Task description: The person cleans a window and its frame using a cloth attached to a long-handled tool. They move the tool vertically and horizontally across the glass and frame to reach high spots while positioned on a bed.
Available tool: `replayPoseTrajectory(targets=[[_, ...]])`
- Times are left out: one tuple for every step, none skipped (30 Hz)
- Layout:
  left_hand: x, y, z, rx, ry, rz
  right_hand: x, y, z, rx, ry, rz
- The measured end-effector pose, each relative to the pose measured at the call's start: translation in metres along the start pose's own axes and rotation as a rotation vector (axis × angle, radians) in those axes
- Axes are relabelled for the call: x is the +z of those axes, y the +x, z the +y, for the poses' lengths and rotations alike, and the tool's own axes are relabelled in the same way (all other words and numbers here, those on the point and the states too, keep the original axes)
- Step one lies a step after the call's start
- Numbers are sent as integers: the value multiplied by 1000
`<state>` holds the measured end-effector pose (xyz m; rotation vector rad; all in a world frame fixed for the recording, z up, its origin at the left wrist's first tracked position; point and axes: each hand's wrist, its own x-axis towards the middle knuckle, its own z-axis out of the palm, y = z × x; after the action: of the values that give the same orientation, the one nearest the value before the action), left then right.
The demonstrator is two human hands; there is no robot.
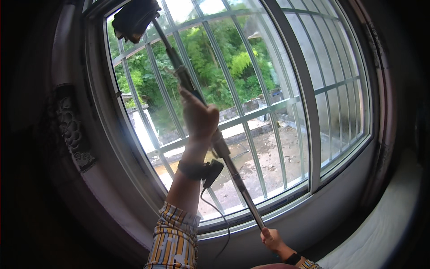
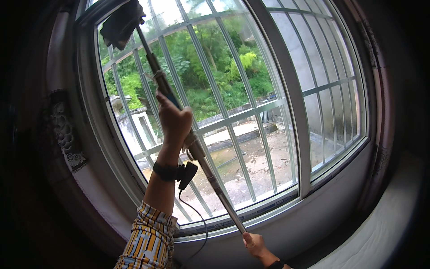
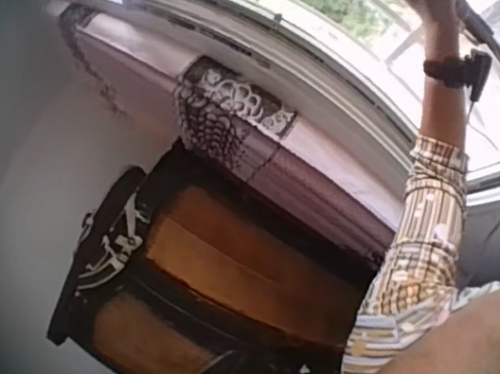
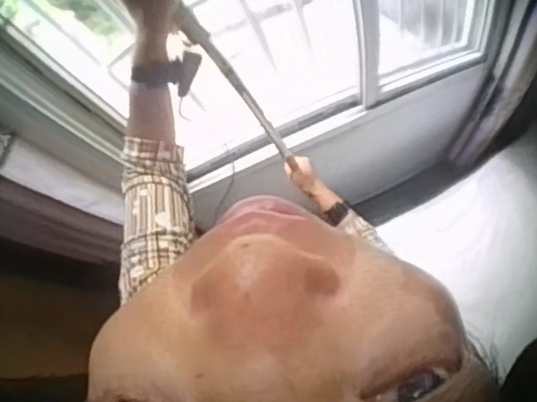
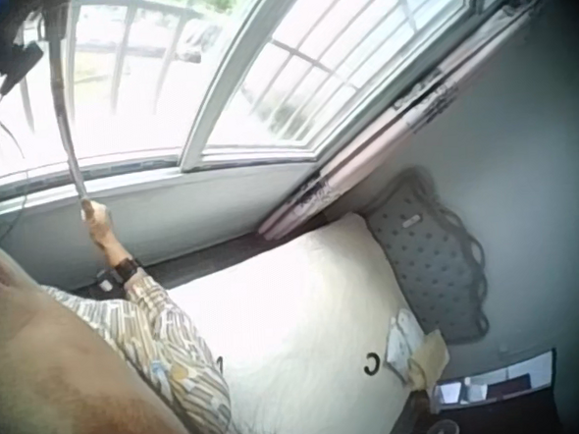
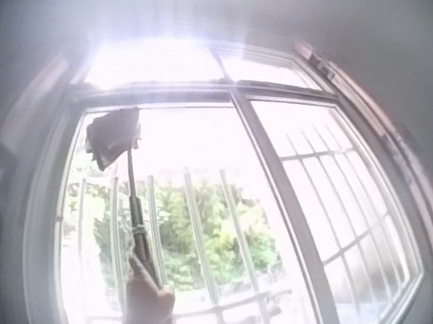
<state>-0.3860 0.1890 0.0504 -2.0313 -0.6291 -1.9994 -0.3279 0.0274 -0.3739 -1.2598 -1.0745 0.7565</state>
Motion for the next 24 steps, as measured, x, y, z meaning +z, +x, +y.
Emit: replayPoseTrajectory(targets=[[10,1,6,61,0,69,1,0,3,9,38,0],[20,-2,15,17,-22,-7,-2,1,11,25,73,14],[24,-8,34,-80,-89,-127,-6,1,18,37,106,29],[35,-15,45,-69,-139,-162,-9,-3,23,71,144,42],[43,-22,55,-58,-185,-193,-11,-8,27,102,182,49],[50,-29,68,-79,-190,-261,-11,-13,31,134,224,56],[57,-37,80,-99,-195,-329,-10,-19,37,164,272,54],[71,-45,80,-12,-261,-296,-6,-24,44,185,323,41],[74,-53,92,-16,-236,-373,-3,-30,51,212,375,38],[75,-61,102,-15,-228,-438,3,-35,58,217,420,12],[75,-69,110,-16,-220,-498,10,-42,64,220,459,-15],[78,-82,115,2,-241,-510,14,-50,74,222,494,-37],[79,-95,117,19,-262,-522,16,-58,94,258,502,-35],[75,-108,117,3,-315,-523,14,-63,121,296,511,-35],[73,-119,119,-9,-341,-533,13,-72,144,333,529,-25],[71,-129,119,-22,-367,-542,15,-84,167,266,476,-10],[67,-139,116,-35,-383,-550,20,-96,187,201,424,-4],[60,-149,111,10,-396,-488,24,-106,204,137,368,0],[50,-156,112,-44,-424,-547,26,-114,217,75,313,21],[31,-158,105,-79,-421,-543,29,-116,219,8,253,3],[21,-165,97,-115,-440,-548,27,-122,211,13,219,-22],[14,-172,89,-109,-444,-483,23,-132,202,18,185,-49],[6,-179,80,-107,-443,-420,20,-138,184,29,154,-79],[-3,-183,72,-137,-438,-355,15,-137,173,76,99,-92]])
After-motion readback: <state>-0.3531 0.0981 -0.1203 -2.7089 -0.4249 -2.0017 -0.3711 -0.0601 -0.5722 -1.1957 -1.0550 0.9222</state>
